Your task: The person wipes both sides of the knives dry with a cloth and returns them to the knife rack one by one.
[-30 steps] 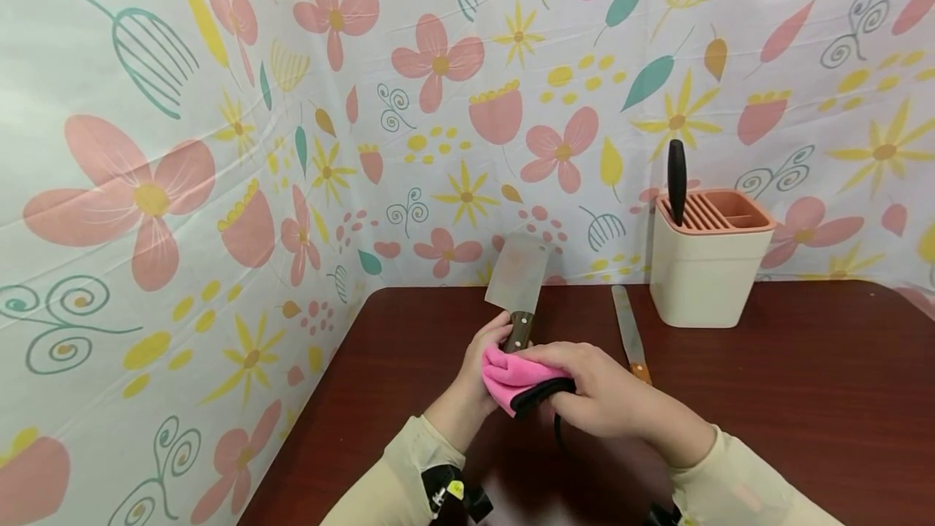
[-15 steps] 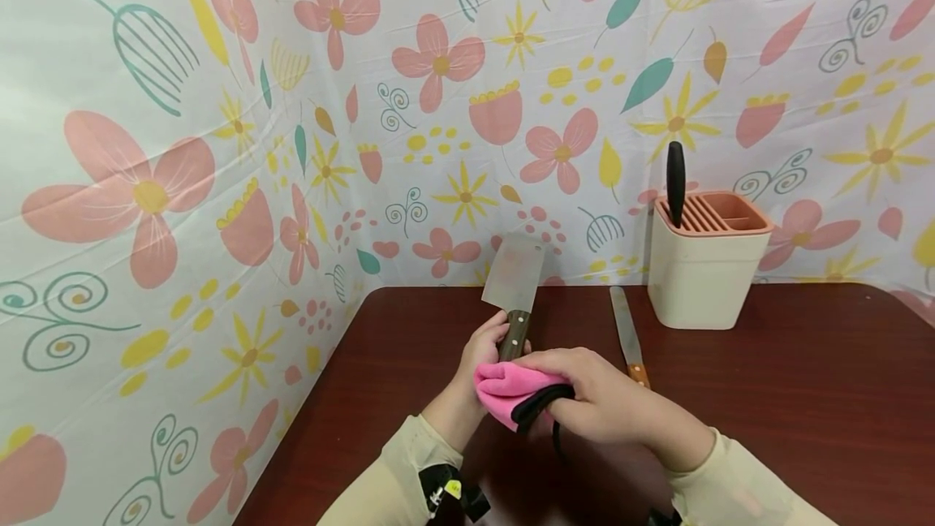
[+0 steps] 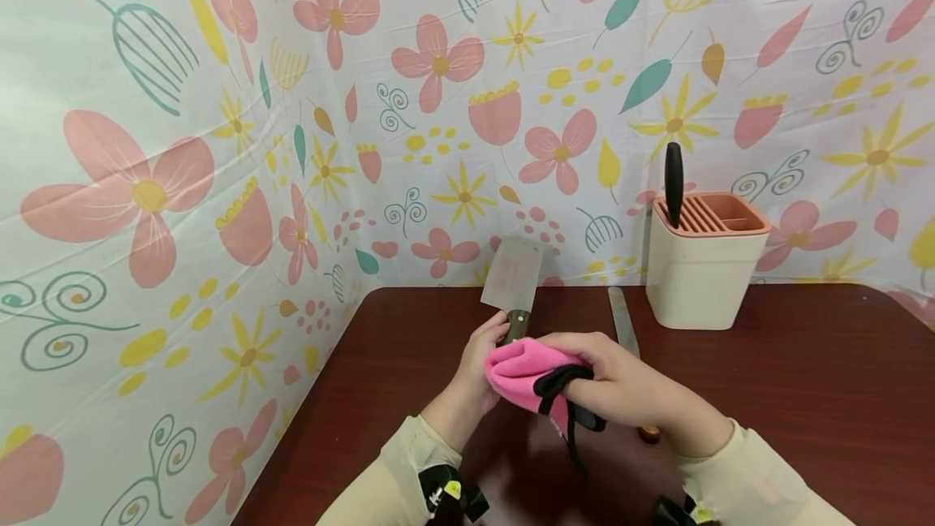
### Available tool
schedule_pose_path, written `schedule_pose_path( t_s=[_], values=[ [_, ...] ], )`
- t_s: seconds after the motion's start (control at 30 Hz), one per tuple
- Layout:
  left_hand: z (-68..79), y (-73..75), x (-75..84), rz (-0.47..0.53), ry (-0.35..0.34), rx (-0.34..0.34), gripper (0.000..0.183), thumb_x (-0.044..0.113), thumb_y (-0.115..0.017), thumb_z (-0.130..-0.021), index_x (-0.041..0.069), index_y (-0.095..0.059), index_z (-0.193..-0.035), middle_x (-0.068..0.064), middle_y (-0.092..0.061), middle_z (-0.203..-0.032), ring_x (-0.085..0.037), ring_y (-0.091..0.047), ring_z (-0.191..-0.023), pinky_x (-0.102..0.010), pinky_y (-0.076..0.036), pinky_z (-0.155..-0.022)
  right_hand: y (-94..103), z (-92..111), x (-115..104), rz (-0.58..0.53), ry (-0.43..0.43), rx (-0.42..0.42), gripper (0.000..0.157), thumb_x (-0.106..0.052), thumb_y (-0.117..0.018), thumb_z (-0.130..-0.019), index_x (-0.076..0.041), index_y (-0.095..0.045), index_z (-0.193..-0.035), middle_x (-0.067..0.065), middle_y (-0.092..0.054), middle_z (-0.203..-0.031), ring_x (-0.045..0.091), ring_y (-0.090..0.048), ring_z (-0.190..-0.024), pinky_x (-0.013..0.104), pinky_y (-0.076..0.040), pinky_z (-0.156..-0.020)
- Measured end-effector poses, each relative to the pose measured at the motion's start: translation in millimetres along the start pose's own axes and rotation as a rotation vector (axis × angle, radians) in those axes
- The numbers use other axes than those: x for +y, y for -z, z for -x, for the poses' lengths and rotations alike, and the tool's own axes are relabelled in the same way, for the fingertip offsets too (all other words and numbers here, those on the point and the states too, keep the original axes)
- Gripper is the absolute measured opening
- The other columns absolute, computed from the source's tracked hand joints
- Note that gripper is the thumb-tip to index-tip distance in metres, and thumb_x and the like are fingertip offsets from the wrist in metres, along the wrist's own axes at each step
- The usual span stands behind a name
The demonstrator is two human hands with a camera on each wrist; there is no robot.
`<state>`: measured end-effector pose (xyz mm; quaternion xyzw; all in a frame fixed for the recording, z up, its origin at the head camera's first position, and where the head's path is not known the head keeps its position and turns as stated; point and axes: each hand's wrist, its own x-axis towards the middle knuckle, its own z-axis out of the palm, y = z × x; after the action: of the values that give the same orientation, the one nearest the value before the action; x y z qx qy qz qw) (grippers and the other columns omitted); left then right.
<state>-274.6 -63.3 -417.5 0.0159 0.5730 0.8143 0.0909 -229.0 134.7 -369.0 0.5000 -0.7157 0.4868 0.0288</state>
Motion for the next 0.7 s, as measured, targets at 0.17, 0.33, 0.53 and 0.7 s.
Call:
schedule_pose_path(
  t_s=[0.17,0.33,0.53,0.7],
  values=[
    [3.3,-0.8,2.5,-0.09,-0.04,-0.089,0.049,0.024,-0.041,-0.106,0.007,-0.047,-0.151,-0.005,-0.066,-0.109,-0.009,-0.06,-0.077,-0.025,-0.053,-0.062,12.0,4.3,10.4,0.061,-0.102,0.15,0.046,0.005,-0.062,-0.095,-0.019,-0.063,-0.134,0.0,-0.072,-0.116,0.01,-0.067,-0.094,0.026,-0.055,-0.082],
    [7.0,-2.9,3.7,-0.129,-0.041,-0.17,0.044,0.02,-0.035,-0.108,0.017,-0.055,-0.147,-0.002,-0.062,-0.084,-0.011,-0.057,-0.07,-0.026,-0.047,-0.048,12.3,6.1,24.1,0.223,-0.199,0.312,0.053,0.004,-0.061,-0.093,-0.021,-0.062,-0.14,0.001,-0.073,-0.115,0.007,-0.063,-0.081,0.025,-0.05,-0.07],
    [10.1,-7.8,1.7,-0.136,-0.027,-0.169,0.047,0.019,-0.035,-0.107,0.019,-0.051,-0.151,-0.004,-0.061,-0.09,-0.013,-0.058,-0.073,-0.026,-0.048,-0.048,4.4,5.0,39.7,0.402,-0.192,0.363,0.06,0.007,-0.063,-0.086,-0.02,-0.064,-0.139,0.0,-0.072,-0.112,0.006,-0.057,-0.074,0.023,-0.047,-0.065],
    [11.2,-8.2,1.5,-0.132,-0.032,-0.168,0.044,0.019,-0.036,-0.106,0.013,-0.056,-0.145,-0.002,-0.061,-0.082,-0.013,-0.056,-0.069,-0.026,-0.048,-0.047,-3.0,3.8,42.8,0.493,-0.165,0.33,0.07,0.007,-0.06,-0.079,-0.019,-0.061,-0.143,0.0,-0.07,-0.132,0.008,-0.06,-0.092,0.024,-0.05,-0.078]
  ],
)
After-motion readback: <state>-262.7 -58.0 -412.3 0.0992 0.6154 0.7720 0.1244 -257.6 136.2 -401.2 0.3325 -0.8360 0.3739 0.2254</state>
